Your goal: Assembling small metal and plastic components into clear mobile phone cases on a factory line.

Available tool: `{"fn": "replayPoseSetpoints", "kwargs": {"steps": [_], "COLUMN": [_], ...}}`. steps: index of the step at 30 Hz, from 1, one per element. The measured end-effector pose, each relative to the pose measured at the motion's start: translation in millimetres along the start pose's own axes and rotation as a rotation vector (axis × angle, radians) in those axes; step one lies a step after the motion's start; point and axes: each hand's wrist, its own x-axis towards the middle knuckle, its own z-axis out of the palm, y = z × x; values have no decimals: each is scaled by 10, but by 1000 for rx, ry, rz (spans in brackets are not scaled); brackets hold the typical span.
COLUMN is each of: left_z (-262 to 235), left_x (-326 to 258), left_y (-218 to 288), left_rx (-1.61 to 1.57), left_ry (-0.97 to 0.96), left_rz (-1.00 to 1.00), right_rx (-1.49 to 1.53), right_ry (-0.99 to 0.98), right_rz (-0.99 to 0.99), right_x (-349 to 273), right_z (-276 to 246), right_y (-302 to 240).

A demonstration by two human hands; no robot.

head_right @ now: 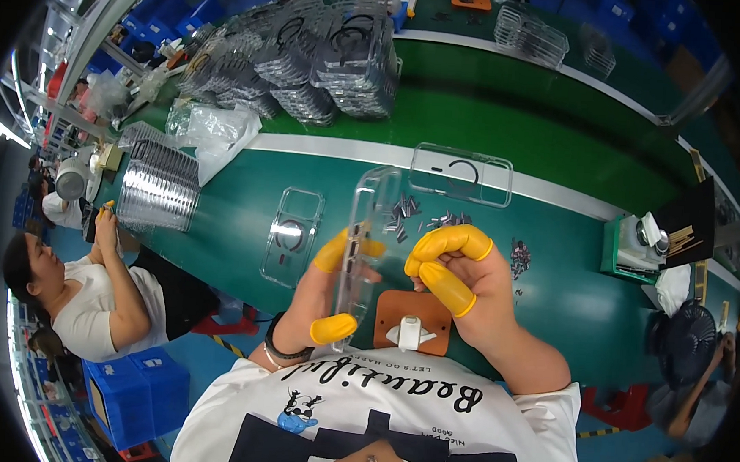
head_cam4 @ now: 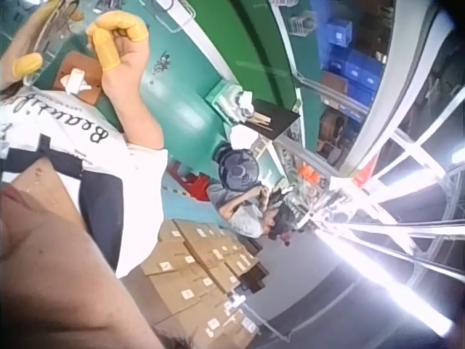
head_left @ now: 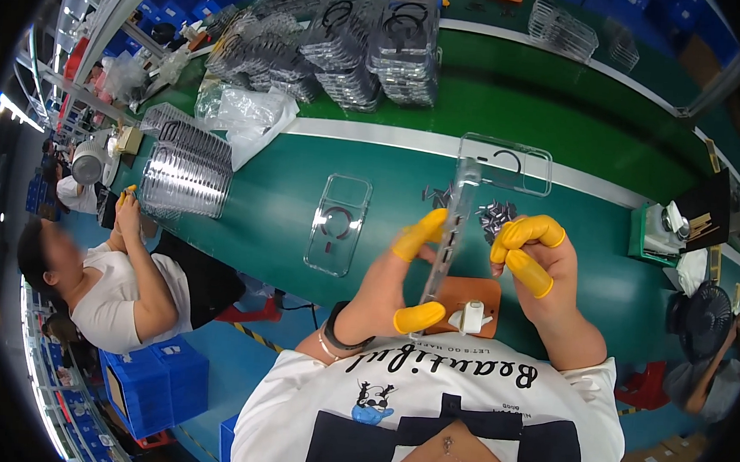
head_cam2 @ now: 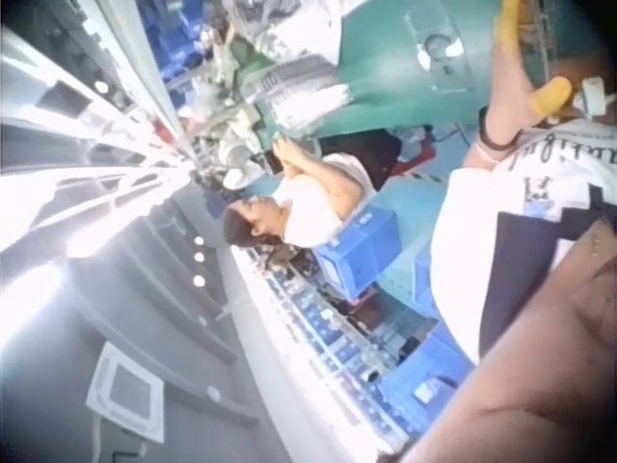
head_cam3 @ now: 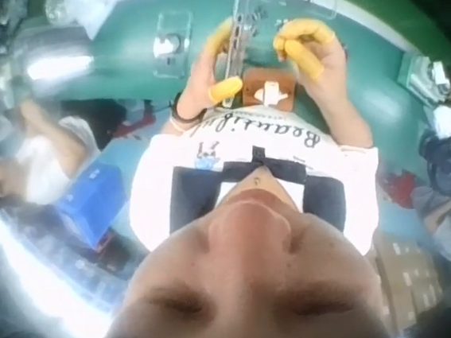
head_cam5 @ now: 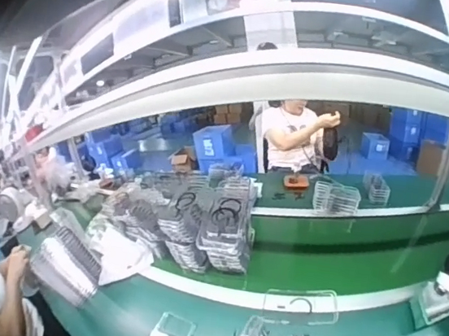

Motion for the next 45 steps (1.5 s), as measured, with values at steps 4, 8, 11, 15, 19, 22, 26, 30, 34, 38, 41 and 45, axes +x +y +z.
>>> {"fn": "replayPoseSetpoints", "kwargs": {"steps": [4,8,11,15,19,22,26,30,34,38,41,45], "left_z": [-280,-516,-633,-735,-754,-765,-761,-748,-754,-737,-739,-750], "left_x": [-87,-255,-362,-436,-499,-473,-506,-497,-444,-405,-414,-398], "left_y": [-32,-46,-100,-168,-206,-250,-361,-381,-404,-393,-418,-458], "left_rx": [346,807,1015,1275,1347,1359,1373,1365,1390,1409,1415,1416], "left_ry": [242,468,542,599,624,609,598,577,568,540,535,538], "left_rz": [97,11,-49,-197,-298,-329,-352,-342,-312,-349,-340,-345], "right_rx": [-18,-53,-42,-59,-25,-75,-141,-147,-166,-171,-179,-188], "right_ry": [30,134,135,117,100,196,158,147,149,155,153,161], "right_rz": [-36,-47,-68,-81,-158,-197,-189,-184,-183,-159,-142,-132], "right_x": [41,53,62,60,86,65,92,107,98,90,102,115], "right_z": [-5,32,25,-71,-109,-76,-117,-129,-118,-122,-126,-119], "right_y": [-68,-109,-124,-118,-158,-233,-230,-184,-152,-127,-122,-98]}}
